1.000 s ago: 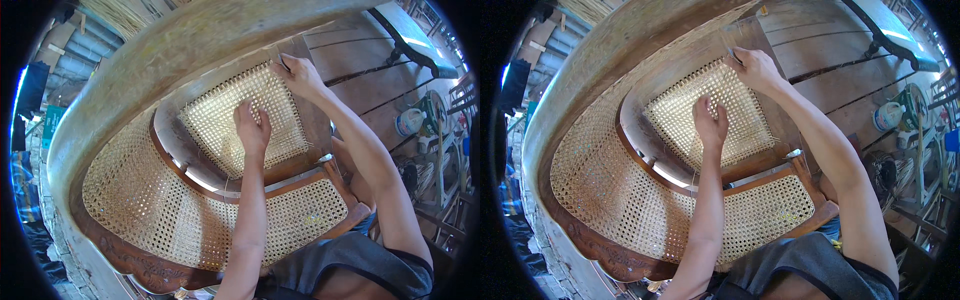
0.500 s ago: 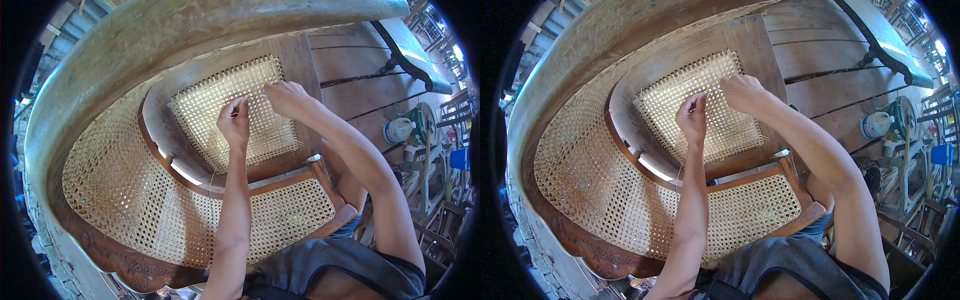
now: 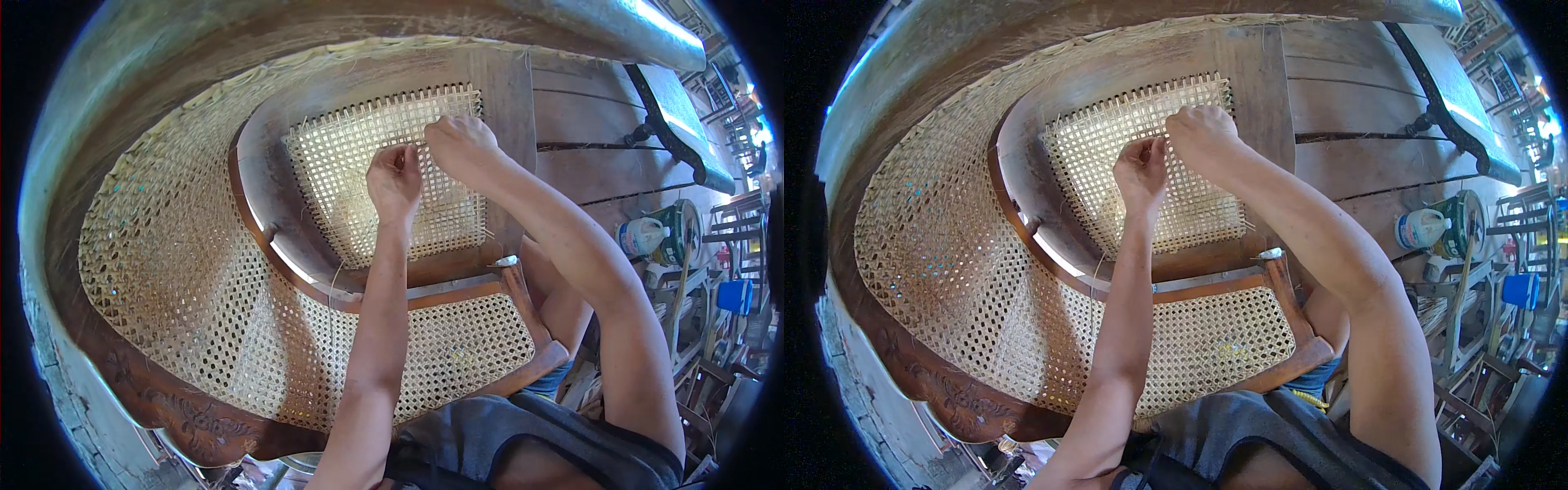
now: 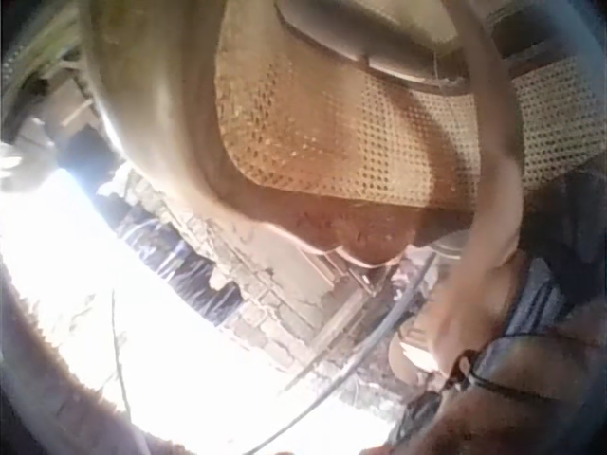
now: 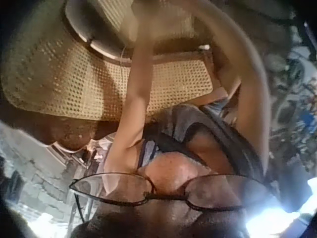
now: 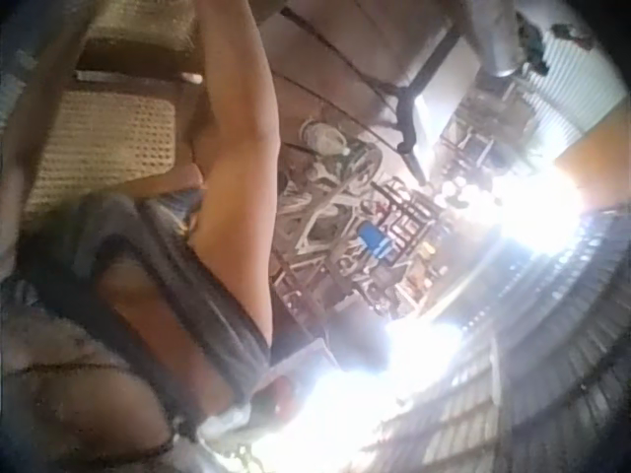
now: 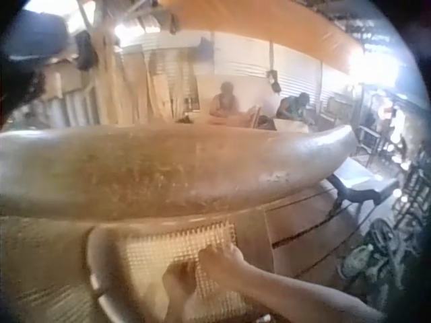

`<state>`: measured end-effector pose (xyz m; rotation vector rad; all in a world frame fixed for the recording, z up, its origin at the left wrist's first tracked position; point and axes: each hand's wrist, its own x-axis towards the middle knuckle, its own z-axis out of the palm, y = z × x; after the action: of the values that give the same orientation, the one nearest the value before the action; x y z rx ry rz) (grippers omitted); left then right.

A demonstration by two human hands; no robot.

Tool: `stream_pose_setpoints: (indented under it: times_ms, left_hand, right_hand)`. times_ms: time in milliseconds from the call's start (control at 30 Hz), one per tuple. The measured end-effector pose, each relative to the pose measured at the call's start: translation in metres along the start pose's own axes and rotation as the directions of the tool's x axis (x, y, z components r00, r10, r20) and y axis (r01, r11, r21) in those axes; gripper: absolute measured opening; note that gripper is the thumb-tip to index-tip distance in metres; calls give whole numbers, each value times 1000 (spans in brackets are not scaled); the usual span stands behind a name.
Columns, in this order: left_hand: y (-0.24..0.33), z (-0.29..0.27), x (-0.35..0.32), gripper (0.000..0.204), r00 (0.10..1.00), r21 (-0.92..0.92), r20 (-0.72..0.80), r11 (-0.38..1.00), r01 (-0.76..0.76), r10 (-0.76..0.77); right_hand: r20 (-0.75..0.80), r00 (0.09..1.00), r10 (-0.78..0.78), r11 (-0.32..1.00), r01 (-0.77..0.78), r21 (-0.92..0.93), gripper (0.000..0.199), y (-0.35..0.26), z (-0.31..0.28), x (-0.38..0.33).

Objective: The person is weaving or repairing the seat of a rattan chair using strips of cane.

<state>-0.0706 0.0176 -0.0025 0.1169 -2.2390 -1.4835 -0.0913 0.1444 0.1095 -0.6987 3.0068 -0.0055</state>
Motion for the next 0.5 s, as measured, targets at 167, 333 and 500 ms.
stream_pose_setpoints:
  times_ms: [167, 333, 500]
  left_hand:
    - [13, -9, 4, 16, 996, 102, 74, 994, 46, -53]
    - [8, -14, 6, 17, 986, 72, 139, 994, 81, -91]
    - [32, -4, 6, 18, 982, 154, 136, 982, 108, -129]
  right_hand:
    - [71, 997, 21, 1000, -20, -8, 16, 7, -8, 4]
    - [-14, 1000, -9, 1000, 8, -19, 15, 8, -3, 3]
    - [56, 996, 71, 996, -68, -57, 18, 8, -9, 8]
